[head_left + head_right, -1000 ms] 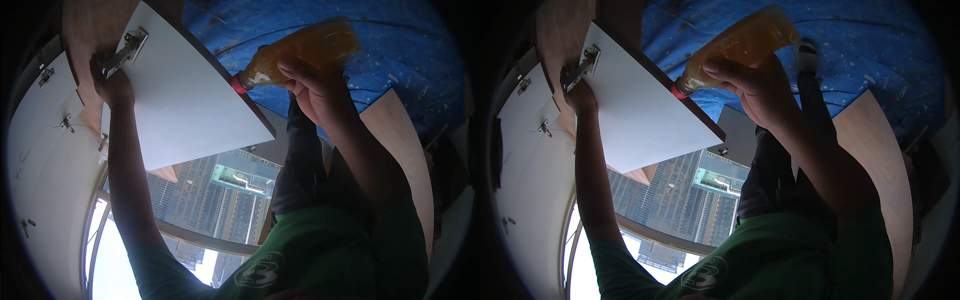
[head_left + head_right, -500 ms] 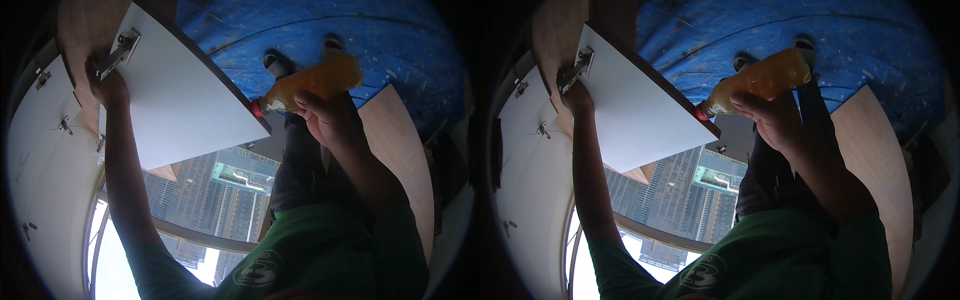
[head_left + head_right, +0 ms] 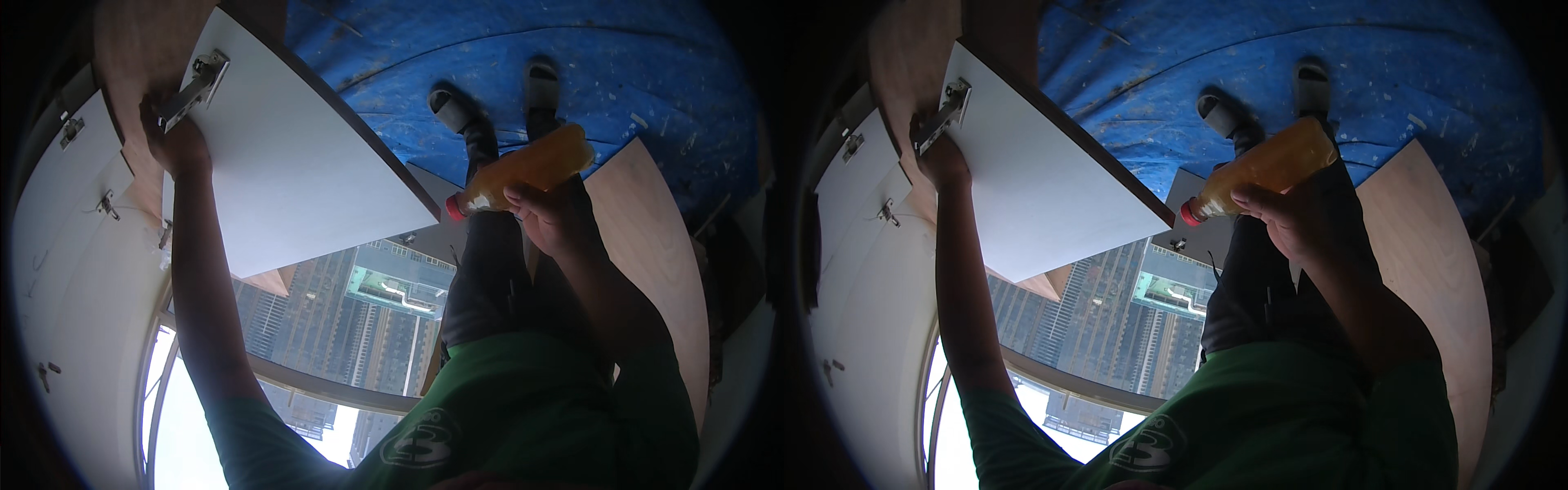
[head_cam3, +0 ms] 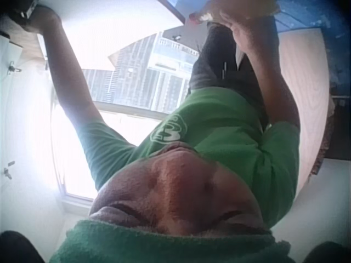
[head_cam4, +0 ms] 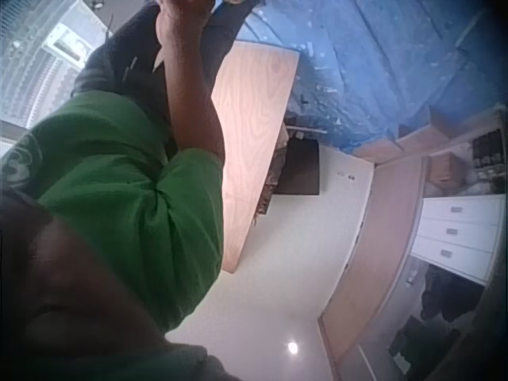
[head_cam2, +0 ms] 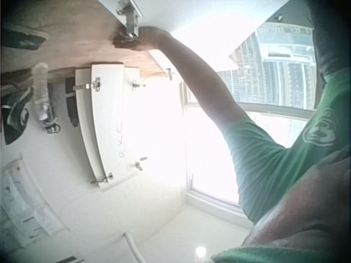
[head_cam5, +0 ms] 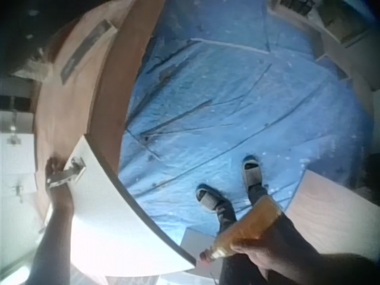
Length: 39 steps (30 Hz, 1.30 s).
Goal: The person applies glue to the edge of a white cabinet door, then uses a small wooden block to press the edge. The person repeats the gluing and pressing process on the same door.
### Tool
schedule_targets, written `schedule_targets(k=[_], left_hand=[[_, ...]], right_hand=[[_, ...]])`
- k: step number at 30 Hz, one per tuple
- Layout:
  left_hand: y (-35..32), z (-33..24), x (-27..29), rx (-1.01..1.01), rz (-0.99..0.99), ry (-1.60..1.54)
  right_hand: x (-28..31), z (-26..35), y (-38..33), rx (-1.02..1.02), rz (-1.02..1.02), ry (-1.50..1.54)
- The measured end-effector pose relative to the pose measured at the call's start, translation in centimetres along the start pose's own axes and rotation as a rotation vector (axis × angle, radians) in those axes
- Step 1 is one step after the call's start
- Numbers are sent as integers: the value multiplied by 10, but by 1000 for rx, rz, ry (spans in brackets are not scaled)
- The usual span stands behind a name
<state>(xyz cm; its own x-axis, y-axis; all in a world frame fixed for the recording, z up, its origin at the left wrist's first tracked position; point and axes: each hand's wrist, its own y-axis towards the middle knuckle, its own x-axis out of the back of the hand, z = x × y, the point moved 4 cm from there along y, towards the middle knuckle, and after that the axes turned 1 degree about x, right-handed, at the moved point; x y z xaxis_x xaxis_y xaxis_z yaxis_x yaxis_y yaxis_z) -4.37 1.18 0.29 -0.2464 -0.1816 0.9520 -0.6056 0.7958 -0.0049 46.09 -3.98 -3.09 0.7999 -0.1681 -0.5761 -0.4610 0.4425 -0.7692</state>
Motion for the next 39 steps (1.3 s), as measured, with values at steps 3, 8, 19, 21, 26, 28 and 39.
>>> schedule_targets(k=[3,8,19,21,26,28,39], left_hand=[[3,11,0,-100,-7,40],[3,8,-3,-70,-4,-17],[1,1,-3,-77,-14,18],[2,7,-2,-108,-26,53],[2,7,-1,-131,-35,83],[0,0,-2,-106,-33,92],[2,9,-2,-170,-39,119]], right_hand=[[-6,7,21,19,68,142],[-25,2,49,-17,118,282],[-30,-3,56,36,85,213],[-26,9,50,149,45,19],[-34,51,39,391,51,-542],[-34,57,37,455,44,-620],[-44,62,33,498,83,-735]])
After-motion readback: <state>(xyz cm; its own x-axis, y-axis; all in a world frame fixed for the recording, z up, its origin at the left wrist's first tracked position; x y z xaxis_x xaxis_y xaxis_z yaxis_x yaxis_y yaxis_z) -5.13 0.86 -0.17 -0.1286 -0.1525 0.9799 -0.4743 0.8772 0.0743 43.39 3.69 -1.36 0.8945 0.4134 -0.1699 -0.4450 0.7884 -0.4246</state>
